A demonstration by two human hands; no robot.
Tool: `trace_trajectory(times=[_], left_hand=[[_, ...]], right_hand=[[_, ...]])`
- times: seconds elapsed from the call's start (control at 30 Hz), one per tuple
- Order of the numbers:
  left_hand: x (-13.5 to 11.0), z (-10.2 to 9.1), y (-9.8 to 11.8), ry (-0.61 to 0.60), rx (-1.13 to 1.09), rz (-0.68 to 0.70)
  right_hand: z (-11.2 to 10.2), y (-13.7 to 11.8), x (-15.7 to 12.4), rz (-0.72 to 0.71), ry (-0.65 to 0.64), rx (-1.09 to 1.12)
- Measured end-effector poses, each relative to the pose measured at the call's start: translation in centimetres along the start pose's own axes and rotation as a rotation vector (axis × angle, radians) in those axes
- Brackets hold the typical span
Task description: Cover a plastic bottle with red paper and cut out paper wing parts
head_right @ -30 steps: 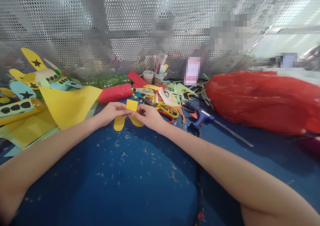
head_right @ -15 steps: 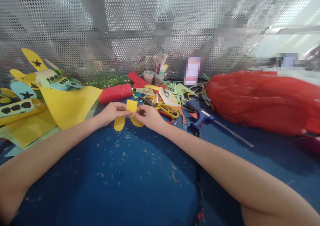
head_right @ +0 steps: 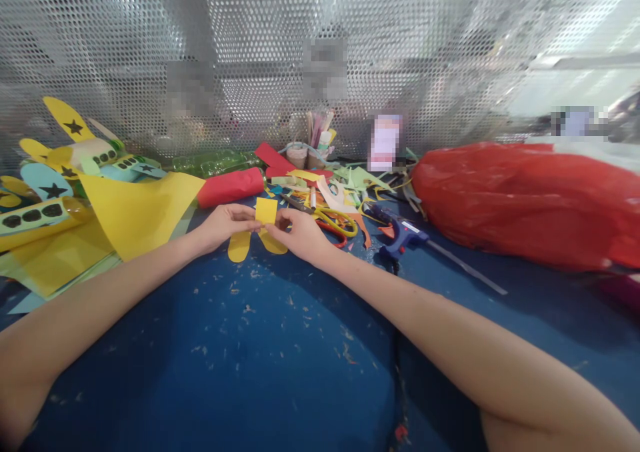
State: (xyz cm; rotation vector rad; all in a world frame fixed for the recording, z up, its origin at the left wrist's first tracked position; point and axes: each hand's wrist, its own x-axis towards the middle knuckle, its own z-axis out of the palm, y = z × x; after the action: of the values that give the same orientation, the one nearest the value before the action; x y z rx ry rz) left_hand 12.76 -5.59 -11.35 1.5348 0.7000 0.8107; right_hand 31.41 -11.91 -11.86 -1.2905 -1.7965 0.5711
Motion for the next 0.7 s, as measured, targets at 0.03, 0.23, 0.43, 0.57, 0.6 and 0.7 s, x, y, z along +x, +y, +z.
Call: trace_trajectory(times=[0.03, 0.23, 0.43, 0.57, 0.6, 0.7], left_hand=[[0.0, 0.01, 0.06, 0.004, 0.0, 0.003], [0.1, 0.01, 0.1, 0.025, -0.042, -0.009], [0.11, 0.02, 0.09, 0.021, -0.088, -0.003], [-0.05, 0.11, 0.3, 0.019, -0.045, 0.009], [-0.09, 0.13, 0.33, 0.015, -0.039, 0.011], [-0.16, 0.16, 0.33, -0.01, -0.037, 0.011]], right_hand=[[-0.02, -0.05, 0.0, -0.001, 0.009, -0.003], [-0.03, -0.23, 0.02, 0.017, 0.077, -0.021], [0.02, -0.26, 0.08, 0.041, 0.117, 0.047], [0.0, -0.34, 0.13, 0.073, 0.111, 0.073], [0.0, -0.35, 0.13, 0.076, 0.111, 0.076], [0.03, -0.31, 0.12, 0.075, 0.102, 0.088]])
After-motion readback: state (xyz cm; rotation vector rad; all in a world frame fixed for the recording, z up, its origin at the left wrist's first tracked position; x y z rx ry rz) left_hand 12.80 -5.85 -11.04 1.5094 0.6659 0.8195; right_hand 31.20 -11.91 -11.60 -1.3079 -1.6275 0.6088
